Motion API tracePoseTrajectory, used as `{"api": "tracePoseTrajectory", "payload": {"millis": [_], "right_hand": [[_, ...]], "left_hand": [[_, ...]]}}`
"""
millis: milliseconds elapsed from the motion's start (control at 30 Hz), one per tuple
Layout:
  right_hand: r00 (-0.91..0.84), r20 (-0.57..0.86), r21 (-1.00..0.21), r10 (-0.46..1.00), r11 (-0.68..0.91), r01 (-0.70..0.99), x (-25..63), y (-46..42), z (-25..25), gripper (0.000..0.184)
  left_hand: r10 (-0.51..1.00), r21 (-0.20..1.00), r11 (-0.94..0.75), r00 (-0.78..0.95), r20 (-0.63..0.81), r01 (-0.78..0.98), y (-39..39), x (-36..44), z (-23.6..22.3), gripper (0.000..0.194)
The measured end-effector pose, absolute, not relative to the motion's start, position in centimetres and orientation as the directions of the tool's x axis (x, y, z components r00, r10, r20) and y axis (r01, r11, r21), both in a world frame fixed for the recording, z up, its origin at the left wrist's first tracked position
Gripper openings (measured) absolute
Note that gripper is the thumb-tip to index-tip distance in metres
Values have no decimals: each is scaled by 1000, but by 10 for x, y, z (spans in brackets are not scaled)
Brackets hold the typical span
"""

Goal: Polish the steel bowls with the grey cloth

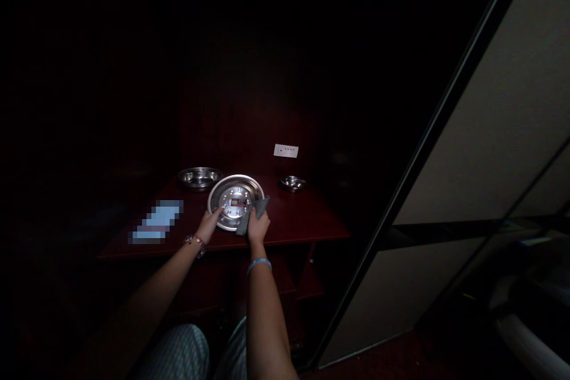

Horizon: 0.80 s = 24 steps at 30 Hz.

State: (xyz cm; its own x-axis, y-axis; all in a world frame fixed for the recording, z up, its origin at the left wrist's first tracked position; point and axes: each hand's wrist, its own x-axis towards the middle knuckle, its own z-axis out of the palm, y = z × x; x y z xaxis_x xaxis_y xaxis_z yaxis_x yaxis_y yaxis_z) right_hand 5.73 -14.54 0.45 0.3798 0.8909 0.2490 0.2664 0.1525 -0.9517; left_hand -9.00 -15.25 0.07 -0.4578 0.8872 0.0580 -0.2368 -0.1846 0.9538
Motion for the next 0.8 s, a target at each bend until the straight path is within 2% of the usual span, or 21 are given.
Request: {"api": "tracePoseTrajectory", "payload": {"millis": [267, 800], "right_hand": [[386, 265, -951, 883, 173, 257, 57, -145, 3, 20], [371, 259, -952, 892, 170, 255, 57, -146, 4, 26]], "left_hand": [[879, 956, -121, -476, -21, -266, -154, -89, 3, 18], [873, 958, -100, -485, -45, -269, -159, -85, 11, 12]]}}
